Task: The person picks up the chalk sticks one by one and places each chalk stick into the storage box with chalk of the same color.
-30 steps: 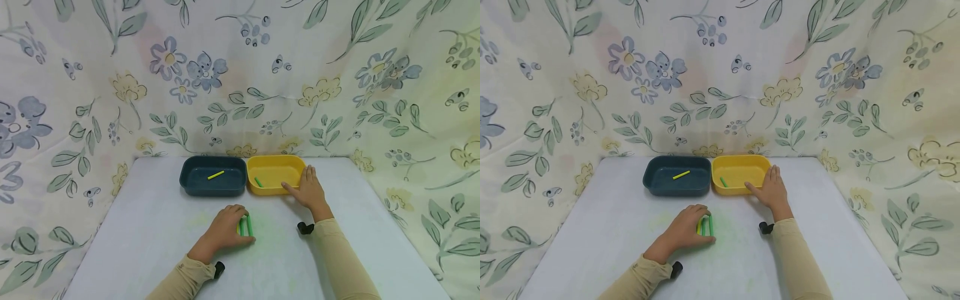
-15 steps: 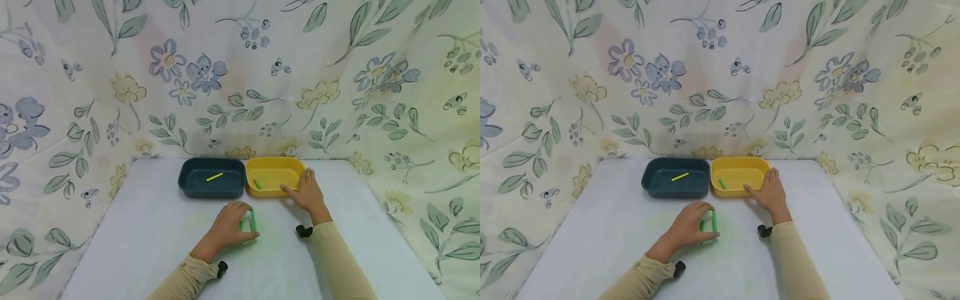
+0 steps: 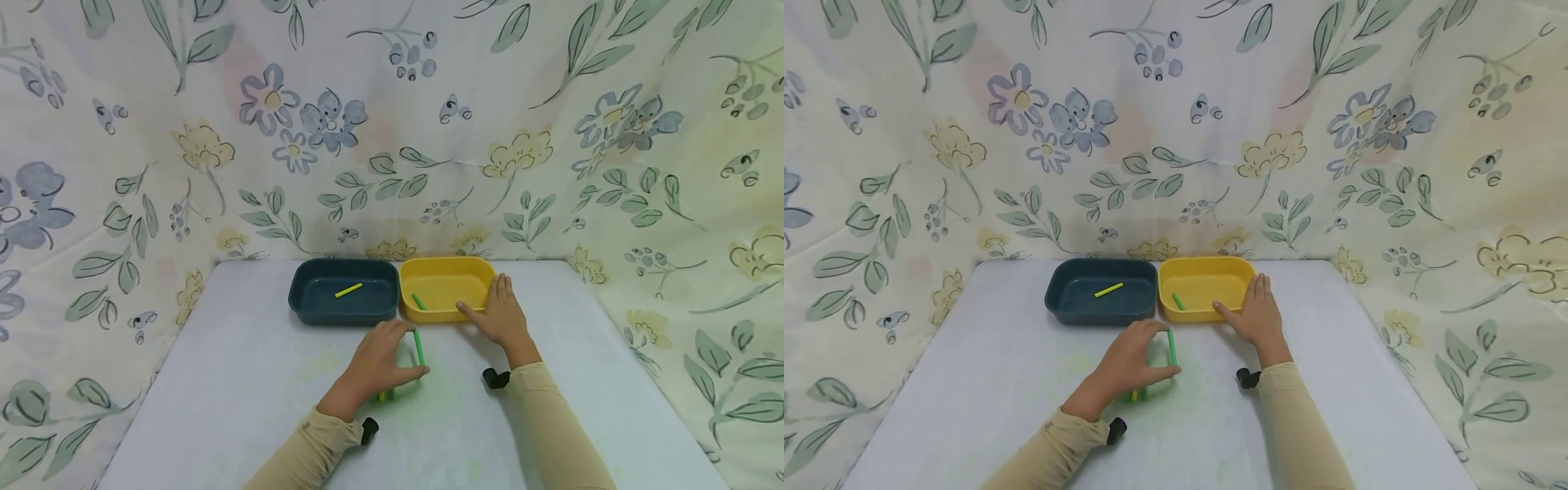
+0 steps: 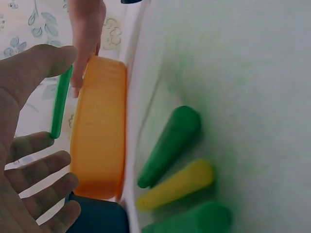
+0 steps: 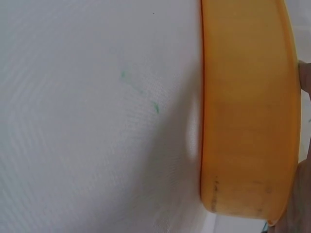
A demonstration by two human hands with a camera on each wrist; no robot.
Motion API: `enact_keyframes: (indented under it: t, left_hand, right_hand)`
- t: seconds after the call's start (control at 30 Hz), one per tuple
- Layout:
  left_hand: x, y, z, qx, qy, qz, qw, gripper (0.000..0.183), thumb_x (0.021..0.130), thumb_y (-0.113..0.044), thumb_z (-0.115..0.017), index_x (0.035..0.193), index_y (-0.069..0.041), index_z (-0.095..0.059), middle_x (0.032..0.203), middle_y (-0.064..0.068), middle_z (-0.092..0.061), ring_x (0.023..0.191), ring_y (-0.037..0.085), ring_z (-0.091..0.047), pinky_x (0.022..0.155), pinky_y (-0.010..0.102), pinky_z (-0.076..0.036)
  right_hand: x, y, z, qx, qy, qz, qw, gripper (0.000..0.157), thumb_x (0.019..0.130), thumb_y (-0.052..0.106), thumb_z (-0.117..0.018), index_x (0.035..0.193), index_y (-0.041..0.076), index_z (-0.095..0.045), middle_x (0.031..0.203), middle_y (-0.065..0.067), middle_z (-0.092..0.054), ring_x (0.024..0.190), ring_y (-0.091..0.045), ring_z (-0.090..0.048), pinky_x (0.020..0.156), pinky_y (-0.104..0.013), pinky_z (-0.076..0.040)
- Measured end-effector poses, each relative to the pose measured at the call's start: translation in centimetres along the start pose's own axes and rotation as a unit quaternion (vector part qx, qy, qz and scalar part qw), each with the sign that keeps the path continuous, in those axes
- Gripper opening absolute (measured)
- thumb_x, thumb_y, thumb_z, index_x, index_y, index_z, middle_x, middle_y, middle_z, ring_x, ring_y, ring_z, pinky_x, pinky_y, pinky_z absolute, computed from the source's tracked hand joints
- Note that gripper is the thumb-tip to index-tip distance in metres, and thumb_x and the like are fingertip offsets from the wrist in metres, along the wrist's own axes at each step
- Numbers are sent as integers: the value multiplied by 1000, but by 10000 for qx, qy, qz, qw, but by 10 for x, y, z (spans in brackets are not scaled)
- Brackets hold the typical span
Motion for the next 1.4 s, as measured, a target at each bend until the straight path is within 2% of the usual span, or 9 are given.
enact_keyframes:
  t: [0.23, 0.43, 0.6, 0.83, 1.17, 1.4]
  left_hand:
    - [10, -2, 4, 73, -265, 99, 9996, 76, 84, -62, -84, 140, -14, -65, 137, 6, -67, 126, 25, -63, 107, 48, -56]
    - [17, -3, 5, 69, -544, 19, 9985, 70, 84, -60, -85, 135, -15, -67, 132, 4, -68, 119, 22, -66, 100, 45, -59]
    - [24, -6, 5, -2, -723, -146, 9973, 73, 85, -58, -85, 139, -12, -66, 134, 6, -68, 118, 23, -66, 98, 45, -59]
    - [36, -10, 6, -15, -708, -175, 9973, 69, 85, -55, -86, 134, -10, -67, 130, 7, -68, 113, 23, -66, 96, 44, -59]
    - [59, -2, 6, -95, -755, 91, 9971, 71, 83, -49, -90, 136, -8, -66, 125, 9, -70, 109, 25, -65, 94, 46, -58]
    - [75, 3, 5, 202, -657, 242, 9973, 72, 84, -49, -87, 139, -9, -65, 128, 9, -70, 107, 26, -65, 89, 45, -58]
  right_hand:
    - [-1, 1, 1, 42, 7, -15, 10000, 132, 93, 89, -41, 164, -12, 4, 175, -31, 7, 165, -47, 5, 133, -61, -10]
    - [-1, 0, 0, 5, 17, -36, 10000, 133, 92, 91, -40, 164, -11, 5, 175, -31, 7, 165, -47, 4, 133, -63, -11]
    - [-1, 0, 1, -7, -23, -5, 10000, 132, 93, 89, -41, 164, -12, 4, 175, -31, 7, 164, -48, 4, 132, -63, -12]
    - [-2, 3, 2, 44, -16, -21, 10000, 131, 93, 88, -43, 164, -13, 2, 175, -33, 4, 165, -47, 4, 133, -62, -12]
    - [-2, 3, 3, -17, -43, 27, 10000, 131, 94, 87, -43, 164, -14, 1, 174, -33, 4, 164, -49, 2, 132, -62, -12]
    - [-2, 3, 2, 5, -41, 10, 10000, 130, 94, 87, -43, 164, -13, 1, 175, -32, 5, 164, -48, 3, 133, -62, -12]
Point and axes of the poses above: each hand's wrist, its own x-axis towards the middle knuckle, its own z-axis out of the back of the hand, y = z × x, the point moved 3 cm from there along x, towards the middle knuckle
